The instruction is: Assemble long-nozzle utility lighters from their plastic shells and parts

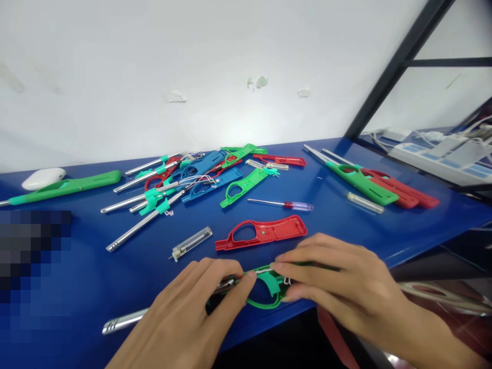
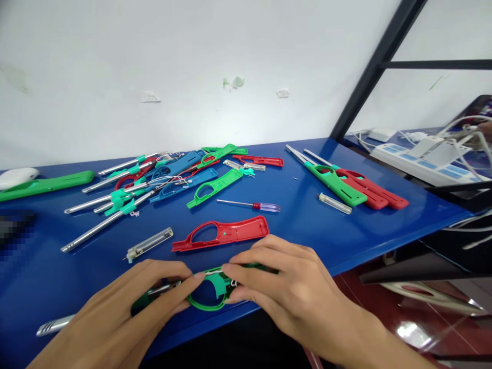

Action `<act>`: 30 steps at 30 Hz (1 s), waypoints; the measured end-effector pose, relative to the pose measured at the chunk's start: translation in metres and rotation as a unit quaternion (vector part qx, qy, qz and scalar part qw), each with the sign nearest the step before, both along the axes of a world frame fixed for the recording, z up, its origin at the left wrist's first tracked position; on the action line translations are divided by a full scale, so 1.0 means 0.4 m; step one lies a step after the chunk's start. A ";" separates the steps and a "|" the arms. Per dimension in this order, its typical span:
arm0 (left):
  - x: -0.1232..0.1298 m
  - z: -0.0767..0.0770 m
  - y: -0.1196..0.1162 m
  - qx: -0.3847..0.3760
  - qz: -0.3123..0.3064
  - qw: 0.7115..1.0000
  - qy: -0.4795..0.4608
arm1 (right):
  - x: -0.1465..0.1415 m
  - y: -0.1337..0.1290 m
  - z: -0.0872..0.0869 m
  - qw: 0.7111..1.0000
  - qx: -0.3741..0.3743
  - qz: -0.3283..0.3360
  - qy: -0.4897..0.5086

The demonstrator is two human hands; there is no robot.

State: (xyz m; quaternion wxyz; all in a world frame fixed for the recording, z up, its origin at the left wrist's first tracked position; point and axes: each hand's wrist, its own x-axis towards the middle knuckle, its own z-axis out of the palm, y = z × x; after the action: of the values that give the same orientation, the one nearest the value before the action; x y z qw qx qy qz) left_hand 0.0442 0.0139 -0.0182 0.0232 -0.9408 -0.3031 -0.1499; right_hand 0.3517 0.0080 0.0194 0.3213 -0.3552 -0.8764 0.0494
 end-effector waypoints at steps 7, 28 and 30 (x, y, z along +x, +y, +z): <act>0.013 -0.001 -0.014 0.034 0.027 0.999 0.022 | -0.001 -0.004 -0.011 0.999 0.047 -0.008 0.024; 0.024 0.018 0.000 0.033 0.011 0.999 -0.015 | 0.003 -0.007 -0.017 0.999 0.028 -0.004 0.022; 0.016 0.013 0.001 0.031 0.007 0.999 -0.006 | 0.003 -0.007 -0.016 0.999 0.032 -0.004 0.021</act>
State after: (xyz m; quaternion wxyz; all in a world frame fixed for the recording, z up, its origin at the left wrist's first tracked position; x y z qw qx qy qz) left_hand 0.0508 0.0145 -0.0132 0.0514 -0.9367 -0.3048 -0.1647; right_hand 0.3531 0.0051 0.0131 0.3514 -0.3474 -0.8689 0.0276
